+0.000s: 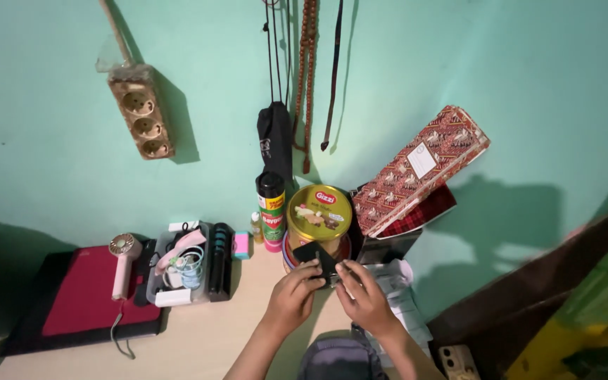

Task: Packing various items from a desk into a small pouch and then into a larger bag

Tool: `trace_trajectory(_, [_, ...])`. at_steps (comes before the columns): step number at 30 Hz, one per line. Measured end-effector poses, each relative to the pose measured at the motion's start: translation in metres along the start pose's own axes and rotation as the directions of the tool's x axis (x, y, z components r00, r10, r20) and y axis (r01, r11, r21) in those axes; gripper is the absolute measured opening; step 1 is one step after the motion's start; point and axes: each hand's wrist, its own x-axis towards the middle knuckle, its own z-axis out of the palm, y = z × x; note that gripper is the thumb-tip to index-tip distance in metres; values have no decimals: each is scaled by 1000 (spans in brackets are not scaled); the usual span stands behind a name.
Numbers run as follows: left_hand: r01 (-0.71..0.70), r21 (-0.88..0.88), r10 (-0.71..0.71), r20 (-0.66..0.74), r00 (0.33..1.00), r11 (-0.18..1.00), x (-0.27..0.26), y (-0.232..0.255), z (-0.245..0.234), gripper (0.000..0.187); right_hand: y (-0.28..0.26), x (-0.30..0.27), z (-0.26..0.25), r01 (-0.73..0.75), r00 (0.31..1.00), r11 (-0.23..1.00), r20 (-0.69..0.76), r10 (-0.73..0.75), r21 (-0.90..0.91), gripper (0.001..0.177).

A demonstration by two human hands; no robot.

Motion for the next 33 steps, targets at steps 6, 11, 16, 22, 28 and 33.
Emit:
trace_trajectory(6, [-89, 32, 88, 36, 995, 996, 15, -24, 2, 14, 16, 17, 4, -23, 997, 997, -68, 28, 68, 27])
trace_trajectory(11, [-73, 30, 72, 29, 997, 997, 21, -43, 8, 12, 26, 13, 26, -91, 990, 990, -94, 101, 112, 28])
trace_trajectory(16, [-25, 108, 24, 12, 1000, 994, 21, -60, 14, 12, 33, 9, 50, -103, 987, 992, -112, 112, 76, 28])
trace_trajectory(22, [-24, 180, 32, -42, 999, 983, 29, -66, 13, 13, 38, 4, 71, -128, 984, 992, -119, 129, 18, 29])
trace_trajectory(28, [51, 221, -49, -15, 999, 974, 25, -79, 22, 23, 42, 5, 84, -187, 975, 981, -108, 192, 53, 32])
trace_trajectory(33, [228, 158, -241, 68, 968, 961, 28, -91, 24, 31, 47, 2, 93, -217, 970, 968, -80, 228, 125, 32])
